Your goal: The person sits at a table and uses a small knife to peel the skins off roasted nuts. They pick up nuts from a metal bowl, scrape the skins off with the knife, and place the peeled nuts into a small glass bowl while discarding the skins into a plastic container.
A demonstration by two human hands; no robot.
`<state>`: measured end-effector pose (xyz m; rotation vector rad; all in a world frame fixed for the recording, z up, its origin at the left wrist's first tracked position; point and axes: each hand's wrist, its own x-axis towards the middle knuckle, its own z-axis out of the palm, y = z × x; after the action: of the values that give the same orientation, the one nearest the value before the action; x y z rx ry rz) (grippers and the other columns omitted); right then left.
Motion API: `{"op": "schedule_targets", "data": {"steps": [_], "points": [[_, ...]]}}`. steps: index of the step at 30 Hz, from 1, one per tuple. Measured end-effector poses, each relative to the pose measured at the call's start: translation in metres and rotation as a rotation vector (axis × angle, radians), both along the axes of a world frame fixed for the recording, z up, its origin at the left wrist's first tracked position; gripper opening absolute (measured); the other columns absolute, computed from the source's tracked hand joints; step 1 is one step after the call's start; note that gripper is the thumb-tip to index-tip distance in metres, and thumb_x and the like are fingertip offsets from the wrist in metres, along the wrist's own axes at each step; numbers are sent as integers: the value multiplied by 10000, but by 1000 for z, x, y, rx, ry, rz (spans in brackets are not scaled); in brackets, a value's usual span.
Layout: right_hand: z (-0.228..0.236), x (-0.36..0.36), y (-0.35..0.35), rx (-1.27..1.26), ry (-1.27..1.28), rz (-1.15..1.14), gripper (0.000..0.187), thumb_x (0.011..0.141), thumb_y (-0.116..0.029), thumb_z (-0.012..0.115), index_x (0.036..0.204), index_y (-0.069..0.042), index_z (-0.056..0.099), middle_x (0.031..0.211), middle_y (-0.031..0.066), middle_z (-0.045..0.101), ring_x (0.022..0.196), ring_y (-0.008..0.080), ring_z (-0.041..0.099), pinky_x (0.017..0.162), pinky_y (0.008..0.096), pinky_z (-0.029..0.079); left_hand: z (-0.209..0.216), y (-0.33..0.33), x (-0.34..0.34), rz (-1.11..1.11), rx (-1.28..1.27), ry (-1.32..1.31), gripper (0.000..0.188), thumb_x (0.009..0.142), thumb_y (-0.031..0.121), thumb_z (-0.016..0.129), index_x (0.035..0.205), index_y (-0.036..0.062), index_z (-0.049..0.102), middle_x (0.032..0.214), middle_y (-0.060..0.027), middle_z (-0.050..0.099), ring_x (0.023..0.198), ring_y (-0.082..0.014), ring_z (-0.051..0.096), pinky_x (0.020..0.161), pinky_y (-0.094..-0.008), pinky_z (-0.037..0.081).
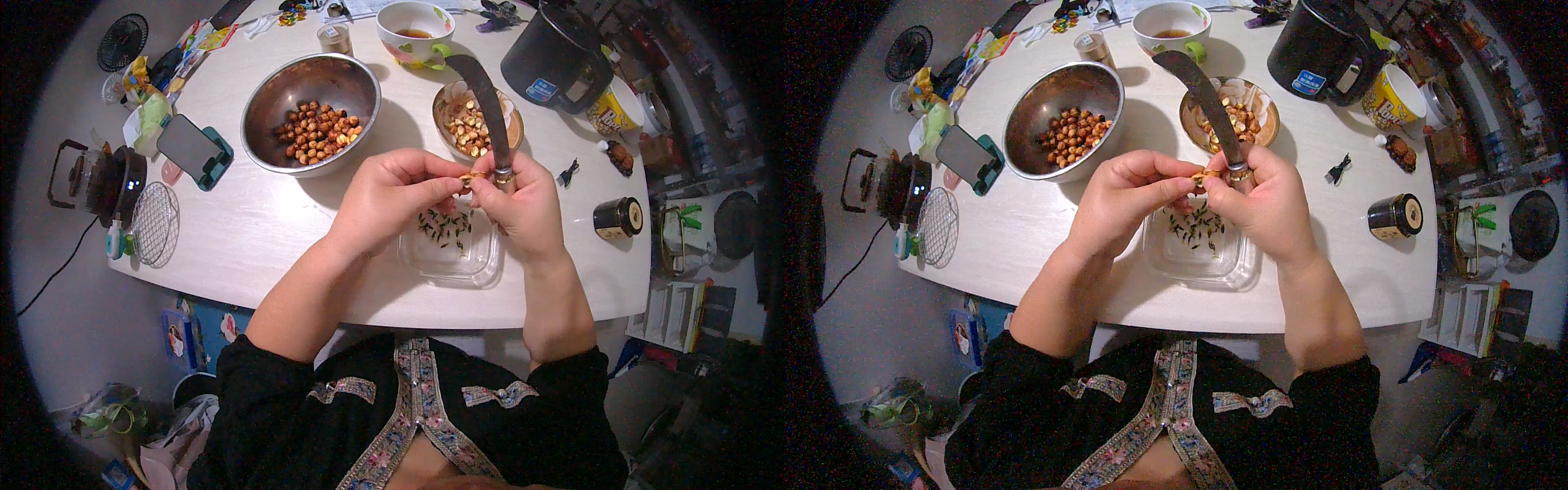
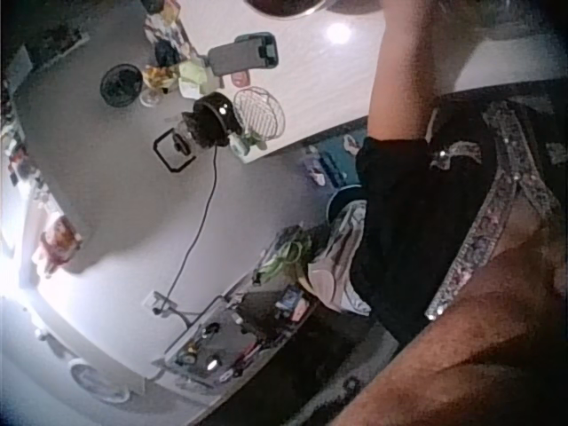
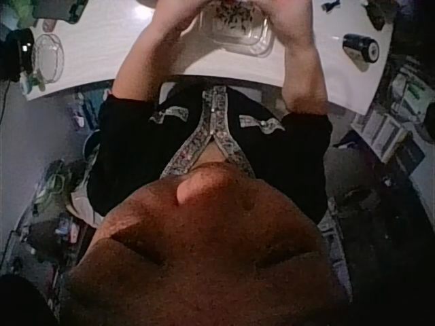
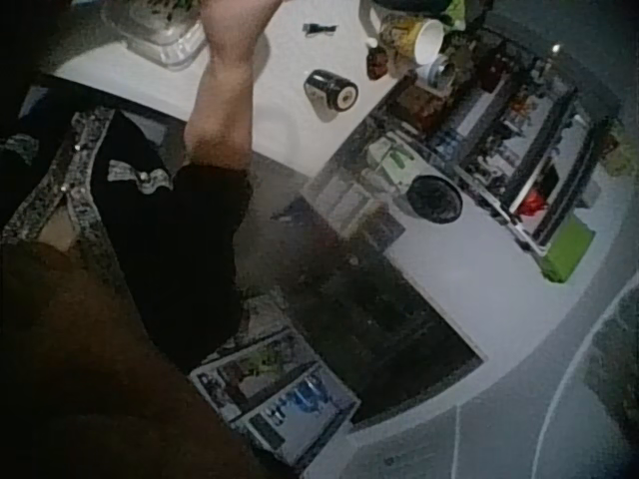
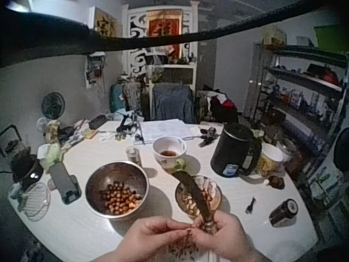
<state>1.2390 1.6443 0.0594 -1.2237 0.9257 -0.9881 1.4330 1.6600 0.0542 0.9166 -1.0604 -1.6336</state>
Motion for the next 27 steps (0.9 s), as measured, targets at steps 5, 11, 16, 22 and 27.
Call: {"op": "schedule_targets", "data": {"steps": [5, 11, 16, 22, 27], "points": [[5, -3, 0, 62, 21, 40, 150, 862, -62, 690, 982, -29, 606, 825, -8, 611, 683, 38, 572, 574, 181, 456, 1, -1, 3, -35, 60, 63, 160, 893, 23, 671, 1034, -51, 680, 886, -95, 710, 748, -123, 660, 709, -253, 555], [6, -4, -2, 174, -38, 62, 172, 857, -102, 706, 976, -39, 599, 728, 13, 620, 570, 46, 559, 468, 168, 416, 1, -1, 4, -49, 88, 94, 120, 883, 6, 674, 993, -43, 676, 884, -116, 706, 756, -158, 678, 716, -279, 571], [7, -7, -3, 257, -106, 128, 191, 863, -110, 706, 988, -32, 585, 695, 15, 609, 520, 40, 523, 450, 161, 400, 1, 0, 5, -68, 82, 127, 147, 889, 20, 681, 1017, -53, 677, 878, -99, 711, 735, -118, 664, 696, -248, 559], [8, -6, -1, 248, -139, 85, 188, 874, -121, 709, 989, -31, 590, 697, 12, 609, 506, 31, 510, 441, 152, 388, 5, -1, 5, -74, 52, 99, 187, 910, 50, 667, 1082, -22, 682, 914, -78, 707, 762, -112, 668, 702, -240, 564], [9, -1, 0, 151, -77, 18, 172, 887, -117, 696, 1003, -27, 605, 704, 14, 615, 508, 27, 501, 448, 155, 387, 7, 2, -2, -18, -180, -28, 242, 934, 55, 626, 1169, 11, 668, 1014, -68, 683, 853, -100, 651, 727, -243, 576]]}}
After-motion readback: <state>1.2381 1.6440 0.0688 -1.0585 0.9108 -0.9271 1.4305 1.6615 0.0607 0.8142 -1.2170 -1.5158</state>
